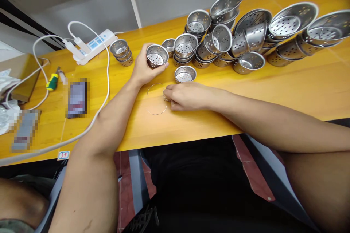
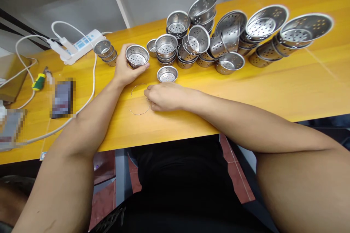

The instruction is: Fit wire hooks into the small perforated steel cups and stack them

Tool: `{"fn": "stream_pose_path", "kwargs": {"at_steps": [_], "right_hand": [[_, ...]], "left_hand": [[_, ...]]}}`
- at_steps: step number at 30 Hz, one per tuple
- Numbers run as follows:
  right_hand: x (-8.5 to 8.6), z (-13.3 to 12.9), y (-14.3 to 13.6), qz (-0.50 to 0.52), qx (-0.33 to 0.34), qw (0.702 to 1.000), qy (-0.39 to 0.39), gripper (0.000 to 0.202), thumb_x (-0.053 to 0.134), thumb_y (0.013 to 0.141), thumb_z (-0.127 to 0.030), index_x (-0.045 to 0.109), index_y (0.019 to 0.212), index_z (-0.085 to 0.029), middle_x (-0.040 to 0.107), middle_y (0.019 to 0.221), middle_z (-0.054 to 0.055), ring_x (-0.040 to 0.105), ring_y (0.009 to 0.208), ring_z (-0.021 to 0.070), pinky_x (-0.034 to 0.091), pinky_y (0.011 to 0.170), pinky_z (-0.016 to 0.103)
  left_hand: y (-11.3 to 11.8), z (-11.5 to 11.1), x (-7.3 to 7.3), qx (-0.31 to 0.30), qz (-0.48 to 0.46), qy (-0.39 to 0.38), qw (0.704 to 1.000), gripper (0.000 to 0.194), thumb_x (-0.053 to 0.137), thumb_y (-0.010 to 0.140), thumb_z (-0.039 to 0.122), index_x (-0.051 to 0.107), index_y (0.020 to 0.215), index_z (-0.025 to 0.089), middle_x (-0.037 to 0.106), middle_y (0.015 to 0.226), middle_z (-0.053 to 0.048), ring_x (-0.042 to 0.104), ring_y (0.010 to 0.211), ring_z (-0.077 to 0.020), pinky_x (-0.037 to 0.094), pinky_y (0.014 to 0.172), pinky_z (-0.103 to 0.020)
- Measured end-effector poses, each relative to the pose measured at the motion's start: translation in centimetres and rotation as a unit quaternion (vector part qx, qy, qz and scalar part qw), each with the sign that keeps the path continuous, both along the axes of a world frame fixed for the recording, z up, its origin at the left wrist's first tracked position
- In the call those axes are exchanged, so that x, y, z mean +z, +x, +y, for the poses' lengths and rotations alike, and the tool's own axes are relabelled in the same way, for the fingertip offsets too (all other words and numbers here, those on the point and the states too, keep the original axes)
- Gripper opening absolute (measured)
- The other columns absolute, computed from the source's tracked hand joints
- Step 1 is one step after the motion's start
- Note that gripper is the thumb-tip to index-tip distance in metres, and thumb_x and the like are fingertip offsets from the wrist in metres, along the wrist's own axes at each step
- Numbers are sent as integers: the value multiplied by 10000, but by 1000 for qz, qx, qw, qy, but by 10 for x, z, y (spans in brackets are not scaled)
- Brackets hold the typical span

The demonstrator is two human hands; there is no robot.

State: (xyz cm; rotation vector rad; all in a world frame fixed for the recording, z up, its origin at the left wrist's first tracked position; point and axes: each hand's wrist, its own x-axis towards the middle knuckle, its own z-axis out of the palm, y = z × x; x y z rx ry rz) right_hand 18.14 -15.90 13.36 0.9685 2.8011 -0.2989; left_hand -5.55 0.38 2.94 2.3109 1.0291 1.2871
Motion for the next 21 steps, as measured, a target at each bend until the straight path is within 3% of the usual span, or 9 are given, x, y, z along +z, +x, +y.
{"fn": "stream_pose_path", "kwargs": {"at_steps": [6,9,12,16,21], "right_hand": [[-12,9,9,145,-9,989,-36,79,664,1031,-138,673,1088,-193,782,1040,88,591,771,196,329,684,328],[-29,20,14,300,20,954,-23,86,618,1072,-148,676,1115,-195,777,1035,81,644,837,203,437,776,320],[-40,30,18,414,27,909,49,168,576,1162,-246,734,1147,-189,797,1042,91,696,918,224,496,869,344],[-38,36,23,477,-44,874,79,212,598,1165,-338,768,1139,-215,786,988,65,692,868,225,544,868,368],[-20,35,31,400,-203,893,42,344,513,1212,-472,761,1326,-261,770,1019,68,703,894,250,595,851,390]], "left_hand": [[-2,8,-6,5,-37,-4,999,989,910,805,937,558,1455,280,732,1408,-116,763,1361,-337,594,1314,-576],[-2,13,-9,4,-58,-8,998,1026,906,783,964,524,1462,297,718,1434,-115,754,1390,-337,596,1317,-557],[-1,16,-10,-2,-70,-12,998,1073,910,759,979,495,1487,308,713,1456,-115,755,1407,-341,599,1316,-547],[3,14,-8,-18,-66,-11,998,1112,909,756,983,462,1532,324,704,1488,-119,760,1412,-338,610,1301,-535],[14,2,-3,-22,-44,-10,999,1037,869,829,962,459,1524,311,708,1471,-131,760,1414,-343,614,1292,-564]]}}
